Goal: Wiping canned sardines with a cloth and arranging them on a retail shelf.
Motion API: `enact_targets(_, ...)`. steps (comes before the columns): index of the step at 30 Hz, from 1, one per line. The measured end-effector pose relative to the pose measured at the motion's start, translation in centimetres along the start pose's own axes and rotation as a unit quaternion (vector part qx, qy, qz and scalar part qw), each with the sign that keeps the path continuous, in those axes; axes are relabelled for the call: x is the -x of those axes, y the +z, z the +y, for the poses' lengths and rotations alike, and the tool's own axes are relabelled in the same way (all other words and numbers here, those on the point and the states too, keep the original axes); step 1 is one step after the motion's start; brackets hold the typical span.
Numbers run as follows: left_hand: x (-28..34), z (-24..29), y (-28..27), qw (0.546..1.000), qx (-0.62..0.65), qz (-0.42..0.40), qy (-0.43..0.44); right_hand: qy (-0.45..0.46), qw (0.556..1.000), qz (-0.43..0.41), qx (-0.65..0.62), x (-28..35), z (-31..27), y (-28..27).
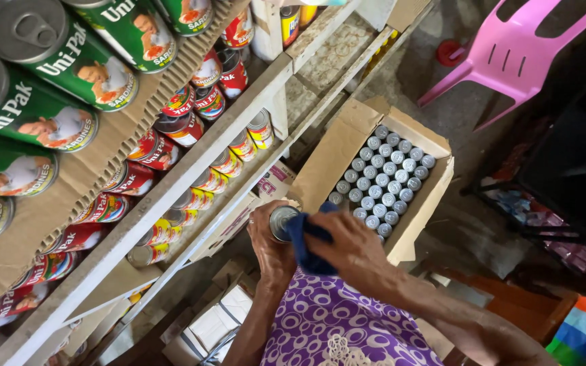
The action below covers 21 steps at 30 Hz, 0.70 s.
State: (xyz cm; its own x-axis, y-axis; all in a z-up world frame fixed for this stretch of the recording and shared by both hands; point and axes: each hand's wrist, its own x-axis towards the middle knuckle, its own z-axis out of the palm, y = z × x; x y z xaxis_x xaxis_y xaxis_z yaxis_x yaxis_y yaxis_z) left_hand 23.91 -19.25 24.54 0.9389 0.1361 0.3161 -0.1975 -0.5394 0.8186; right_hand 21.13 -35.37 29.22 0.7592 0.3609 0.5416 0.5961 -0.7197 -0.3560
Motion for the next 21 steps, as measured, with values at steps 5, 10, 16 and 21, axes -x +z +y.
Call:
enact_targets(5,0.3,1.6,0.0,0.997,0.038,-0.06,-0.017,-0.015,0.999,-0.018,0.036,-0.2,0.1,1.4)
enact_targets(10,-0.1,0.4,0.0,0.981,0.158,-0.059,-0.091,0.153,0.97,0.049,-0.184,-2.0,2.0,-0.1)
enact_targets(16,-1.4,-0.4,-1.7,0.769,0.6,-0.089,-0.201,0.581,0.722,0.088,-0.365,0.8,2.6,0.1)
enact_targets(21,-1.8,0.1,-1.6,0.659,0.655,-0.055,-0.366,0.294,0.857,0.045,-0.421,6.3,0.5,2.8)
